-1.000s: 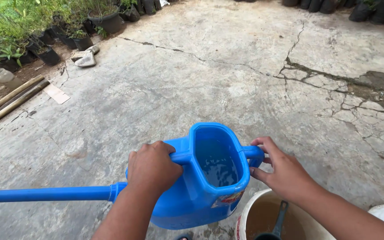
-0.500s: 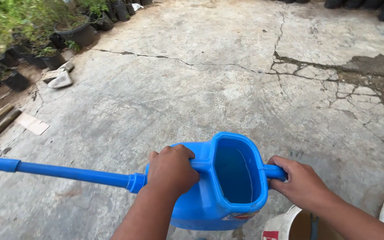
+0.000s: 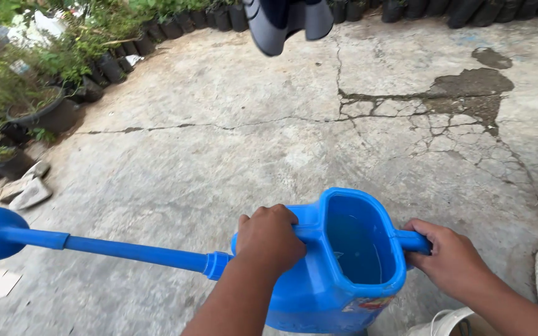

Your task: Watering small plants in polybags using a blue watering can filled from a bucket.

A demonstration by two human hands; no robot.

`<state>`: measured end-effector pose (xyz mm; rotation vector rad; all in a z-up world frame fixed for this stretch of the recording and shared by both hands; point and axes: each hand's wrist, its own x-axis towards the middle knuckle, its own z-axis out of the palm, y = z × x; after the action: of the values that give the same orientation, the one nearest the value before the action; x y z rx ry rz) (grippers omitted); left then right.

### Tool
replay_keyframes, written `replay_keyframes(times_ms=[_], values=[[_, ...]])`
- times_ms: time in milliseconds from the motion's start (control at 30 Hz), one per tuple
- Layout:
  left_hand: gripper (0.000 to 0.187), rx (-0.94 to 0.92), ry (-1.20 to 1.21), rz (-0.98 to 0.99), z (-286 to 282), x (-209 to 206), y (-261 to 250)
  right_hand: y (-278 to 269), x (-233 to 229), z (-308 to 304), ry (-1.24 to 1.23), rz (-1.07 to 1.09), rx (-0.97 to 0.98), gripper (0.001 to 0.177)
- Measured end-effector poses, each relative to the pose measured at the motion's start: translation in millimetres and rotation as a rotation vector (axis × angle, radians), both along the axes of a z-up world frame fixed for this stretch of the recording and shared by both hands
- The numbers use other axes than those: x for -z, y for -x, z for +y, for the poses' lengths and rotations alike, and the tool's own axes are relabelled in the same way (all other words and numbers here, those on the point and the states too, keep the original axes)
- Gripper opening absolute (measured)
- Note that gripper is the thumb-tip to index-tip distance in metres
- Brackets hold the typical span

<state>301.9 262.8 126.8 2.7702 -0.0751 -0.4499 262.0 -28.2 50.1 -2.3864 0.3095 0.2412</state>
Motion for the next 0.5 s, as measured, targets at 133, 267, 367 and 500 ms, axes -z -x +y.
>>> replay_keyframes(times_ms=[133, 267, 367, 500], values=[[0.042, 0.089, 0.018, 0.005, -37, -4, -44, -18, -18, -23, 0.103, 0.033, 0.139, 0.018], [0.043, 0.182, 0.037, 0.023, -79, -7, -88, -42, -36, -53, 0.089, 0.069, 0.289, 0.019], [0.043, 0.248, 0.031, 0.027, -113, -5, -119, -57, -43, -83, 0.121, 0.087, 0.349, 0.019], [0.042, 0.306, 0.017, 0.035, -161, -7, -160, -77, -45, -124, 0.096, 0.064, 0.399, 0.013]])
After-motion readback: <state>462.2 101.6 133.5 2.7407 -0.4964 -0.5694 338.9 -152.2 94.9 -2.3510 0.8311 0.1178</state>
